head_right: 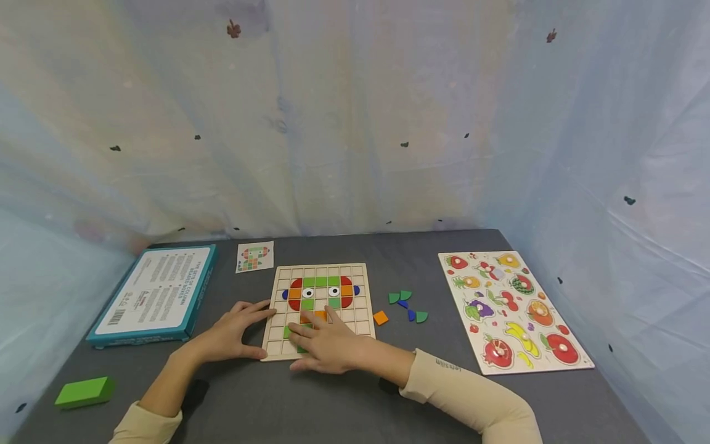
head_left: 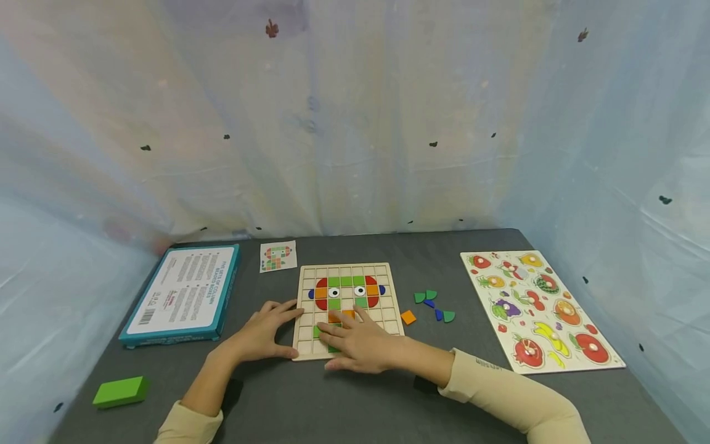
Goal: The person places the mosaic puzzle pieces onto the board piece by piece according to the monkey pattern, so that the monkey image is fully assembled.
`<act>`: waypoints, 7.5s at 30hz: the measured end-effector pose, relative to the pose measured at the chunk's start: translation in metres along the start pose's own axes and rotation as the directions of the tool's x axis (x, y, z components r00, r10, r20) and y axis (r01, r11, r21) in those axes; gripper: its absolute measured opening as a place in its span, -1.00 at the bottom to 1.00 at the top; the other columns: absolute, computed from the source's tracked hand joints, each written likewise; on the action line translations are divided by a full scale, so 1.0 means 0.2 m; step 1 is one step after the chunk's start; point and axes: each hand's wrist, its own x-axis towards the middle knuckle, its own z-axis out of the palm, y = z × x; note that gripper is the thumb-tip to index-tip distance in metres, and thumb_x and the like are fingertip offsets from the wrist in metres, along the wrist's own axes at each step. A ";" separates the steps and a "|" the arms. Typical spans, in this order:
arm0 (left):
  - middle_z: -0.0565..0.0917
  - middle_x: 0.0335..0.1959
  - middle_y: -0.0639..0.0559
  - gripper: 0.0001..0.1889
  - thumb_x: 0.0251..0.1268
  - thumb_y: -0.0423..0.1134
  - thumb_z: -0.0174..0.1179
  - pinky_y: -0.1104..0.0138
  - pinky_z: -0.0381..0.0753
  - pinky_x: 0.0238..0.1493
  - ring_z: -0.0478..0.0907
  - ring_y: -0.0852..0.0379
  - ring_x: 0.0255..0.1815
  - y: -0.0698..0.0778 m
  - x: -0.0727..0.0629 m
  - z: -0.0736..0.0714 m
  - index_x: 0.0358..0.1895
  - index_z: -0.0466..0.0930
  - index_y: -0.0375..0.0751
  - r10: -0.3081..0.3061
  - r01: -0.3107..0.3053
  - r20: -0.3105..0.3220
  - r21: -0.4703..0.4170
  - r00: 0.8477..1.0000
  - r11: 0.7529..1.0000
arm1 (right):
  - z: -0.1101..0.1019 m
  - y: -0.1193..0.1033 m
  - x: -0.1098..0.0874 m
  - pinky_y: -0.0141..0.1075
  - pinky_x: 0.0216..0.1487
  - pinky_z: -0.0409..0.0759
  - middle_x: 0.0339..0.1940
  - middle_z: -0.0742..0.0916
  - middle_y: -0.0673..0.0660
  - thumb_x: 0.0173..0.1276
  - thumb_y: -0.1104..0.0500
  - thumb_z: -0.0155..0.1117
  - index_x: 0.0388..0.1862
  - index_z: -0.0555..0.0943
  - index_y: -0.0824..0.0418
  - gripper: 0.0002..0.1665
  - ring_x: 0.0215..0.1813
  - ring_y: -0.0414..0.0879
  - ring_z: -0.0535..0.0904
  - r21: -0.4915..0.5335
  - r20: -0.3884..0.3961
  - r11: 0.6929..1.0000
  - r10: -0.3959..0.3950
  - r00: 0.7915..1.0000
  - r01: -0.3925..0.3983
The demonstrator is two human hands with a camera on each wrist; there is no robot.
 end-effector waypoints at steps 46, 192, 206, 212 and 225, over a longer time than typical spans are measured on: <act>0.26 0.50 -0.25 -0.04 -0.02 0.17 0.51 -0.32 0.29 0.17 0.22 -0.23 0.32 0.02 0.00 -0.02 0.46 0.37 -0.19 -0.005 0.005 0.004 0.016 1.000 1.000 | 0.12 0.58 -0.79 -0.19 -0.32 0.41 -0.32 0.52 0.10 0.21 0.22 0.50 -0.25 0.59 0.25 -0.75 -0.33 -0.12 0.40 0.519 -0.162 0.725 0.603 0.781 -0.453; 0.26 0.51 -0.18 -0.04 -0.05 0.20 0.51 -0.26 0.30 0.18 0.22 -0.17 0.32 0.00 0.00 0.00 0.46 0.39 -0.11 -0.028 0.028 0.000 0.020 1.000 0.999 | -0.09 0.49 0.09 -0.06 -0.18 0.65 -0.31 0.76 0.30 0.31 0.44 0.33 -0.16 0.68 0.55 -0.83 -0.23 0.32 0.65 0.886 -0.102 0.462 0.295 0.950 -0.048; 0.25 0.51 -0.21 -0.06 -0.03 0.20 0.50 -0.29 0.23 0.23 0.19 -0.19 0.34 -0.01 0.01 0.01 0.45 0.40 -0.12 -0.011 0.011 -0.005 0.010 1.000 1.000 | -0.07 0.30 0.40 -0.39 -0.36 0.58 -0.46 0.73 0.19 0.22 0.52 0.37 -0.35 0.71 0.45 -0.95 -0.47 -0.16 0.56 0.793 -0.044 0.608 0.101 0.994 -0.027; 0.25 0.50 -0.25 -0.06 -0.02 0.20 0.50 -0.32 0.20 0.22 0.20 -0.21 0.34 -0.01 0.00 0.01 0.45 0.40 -0.14 0.007 -0.007 -0.008 0.007 1.000 1.000 | -0.06 0.27 0.42 -0.45 -0.30 0.53 -0.49 0.71 0.02 0.22 0.42 0.43 -0.40 0.73 0.30 -0.93 -0.44 -0.27 0.54 0.683 -0.062 0.728 0.134 0.989 -0.055; 0.26 0.50 -0.23 -0.06 -0.03 0.20 0.50 -0.28 0.24 0.21 0.20 -0.20 0.33 0.00 0.01 0.01 0.45 0.40 -0.13 -0.006 0.006 -0.002 0.009 1.000 1.000 | -0.06 0.22 0.36 -0.44 -0.21 0.51 -0.34 0.74 -0.06 0.29 0.25 0.45 -0.25 0.77 0.14 -0.93 -0.31 -0.29 0.57 0.474 -0.122 0.877 0.153 0.981 -0.078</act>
